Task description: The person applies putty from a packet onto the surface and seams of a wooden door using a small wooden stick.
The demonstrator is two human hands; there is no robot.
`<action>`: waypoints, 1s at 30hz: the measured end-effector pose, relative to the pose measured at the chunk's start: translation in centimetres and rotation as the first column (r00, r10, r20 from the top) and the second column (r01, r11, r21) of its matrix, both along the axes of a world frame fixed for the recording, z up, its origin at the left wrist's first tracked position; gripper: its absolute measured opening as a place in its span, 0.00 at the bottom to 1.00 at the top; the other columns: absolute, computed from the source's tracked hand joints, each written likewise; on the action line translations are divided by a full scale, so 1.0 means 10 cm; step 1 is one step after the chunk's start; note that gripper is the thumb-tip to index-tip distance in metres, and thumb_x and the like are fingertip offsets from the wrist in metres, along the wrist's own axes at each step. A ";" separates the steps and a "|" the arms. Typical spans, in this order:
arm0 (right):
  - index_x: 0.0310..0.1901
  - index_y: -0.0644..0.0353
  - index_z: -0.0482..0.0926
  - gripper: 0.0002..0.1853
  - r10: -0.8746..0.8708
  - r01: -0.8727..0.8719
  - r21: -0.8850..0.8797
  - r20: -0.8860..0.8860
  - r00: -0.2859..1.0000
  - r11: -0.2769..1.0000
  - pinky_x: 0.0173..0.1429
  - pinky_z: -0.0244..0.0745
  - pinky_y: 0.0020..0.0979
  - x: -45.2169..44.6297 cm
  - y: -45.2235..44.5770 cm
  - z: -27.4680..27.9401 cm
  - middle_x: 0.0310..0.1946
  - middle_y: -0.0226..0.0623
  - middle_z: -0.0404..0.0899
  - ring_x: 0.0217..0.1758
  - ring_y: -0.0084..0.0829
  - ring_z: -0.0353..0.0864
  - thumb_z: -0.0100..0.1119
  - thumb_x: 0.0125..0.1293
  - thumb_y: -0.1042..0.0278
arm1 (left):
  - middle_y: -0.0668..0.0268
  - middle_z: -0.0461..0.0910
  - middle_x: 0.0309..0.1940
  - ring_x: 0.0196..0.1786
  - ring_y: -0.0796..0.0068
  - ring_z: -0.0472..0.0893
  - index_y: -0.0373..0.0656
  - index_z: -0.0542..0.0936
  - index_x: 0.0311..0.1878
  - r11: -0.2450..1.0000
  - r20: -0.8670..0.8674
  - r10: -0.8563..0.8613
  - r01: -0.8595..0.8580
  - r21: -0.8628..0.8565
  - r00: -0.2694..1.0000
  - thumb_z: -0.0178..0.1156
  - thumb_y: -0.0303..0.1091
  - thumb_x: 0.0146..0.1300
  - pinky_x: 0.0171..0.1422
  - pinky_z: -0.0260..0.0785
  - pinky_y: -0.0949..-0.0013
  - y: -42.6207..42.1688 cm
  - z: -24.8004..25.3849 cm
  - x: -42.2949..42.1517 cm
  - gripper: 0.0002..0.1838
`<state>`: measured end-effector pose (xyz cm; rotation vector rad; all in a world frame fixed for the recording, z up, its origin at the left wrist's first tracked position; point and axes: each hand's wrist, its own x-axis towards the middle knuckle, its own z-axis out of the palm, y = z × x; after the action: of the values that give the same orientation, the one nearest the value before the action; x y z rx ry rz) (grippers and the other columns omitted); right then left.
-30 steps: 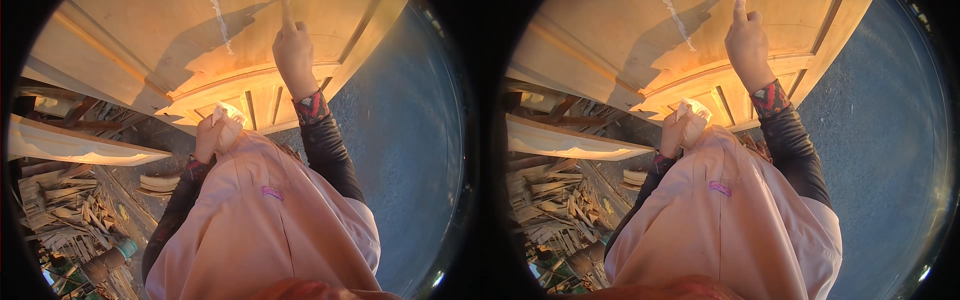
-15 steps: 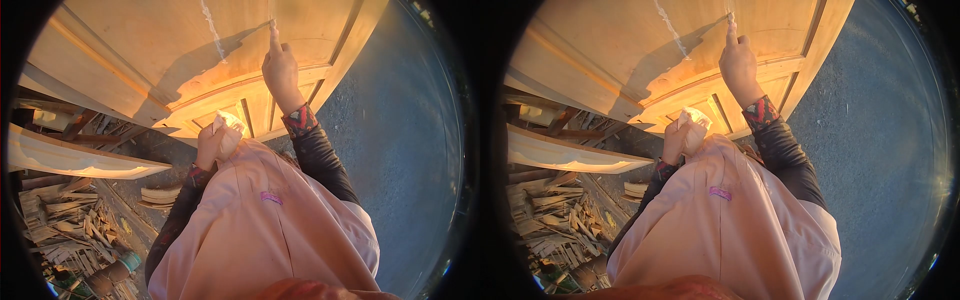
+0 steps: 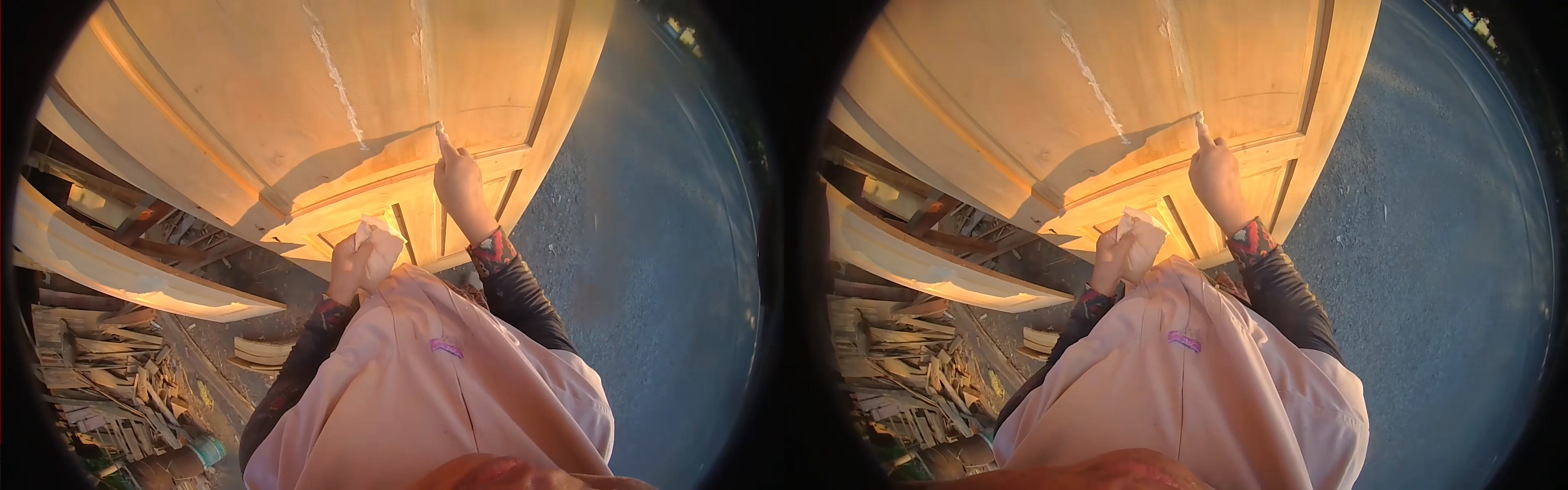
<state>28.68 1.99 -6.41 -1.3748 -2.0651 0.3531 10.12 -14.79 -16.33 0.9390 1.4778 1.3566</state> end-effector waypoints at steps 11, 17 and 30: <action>0.64 0.64 0.69 0.23 -0.015 -0.324 -0.194 -0.876 0.482 0.926 0.22 0.67 0.16 1.31 0.41 0.61 0.26 0.22 0.67 0.19 0.10 0.65 0.55 0.69 0.72 | 0.70 0.78 0.37 0.37 0.82 0.75 0.35 0.78 0.48 0.858 0.165 0.423 -0.453 0.242 0.891 0.53 0.31 0.69 0.42 0.69 0.76 0.31 0.47 0.58 0.11; 0.61 0.70 0.71 0.21 -0.035 -0.109 -0.118 -0.820 0.571 0.987 0.24 0.66 0.15 2.09 0.72 0.58 0.32 0.25 0.75 0.22 0.10 0.67 0.54 0.68 0.74 | 0.77 0.71 0.29 0.31 0.87 0.69 0.41 0.77 0.38 0.861 0.265 0.398 -0.457 0.225 0.879 0.55 0.35 0.70 0.36 0.64 0.79 0.67 0.67 1.01 0.08; 0.52 0.64 0.78 0.12 0.284 -0.179 0.227 -0.855 0.435 0.957 0.39 0.77 0.22 2.86 1.38 0.29 0.43 0.35 0.80 0.43 0.19 0.79 0.55 0.68 0.78 | 0.70 0.79 0.38 0.38 0.83 0.76 0.35 0.78 0.49 0.914 0.205 0.339 -0.373 0.161 0.918 0.54 0.35 0.70 0.44 0.70 0.76 1.15 0.66 1.88 0.13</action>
<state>57.24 15.79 -3.54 -0.5594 -1.3035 0.8632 28.90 -3.33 -9.73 0.6662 1.4457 1.8328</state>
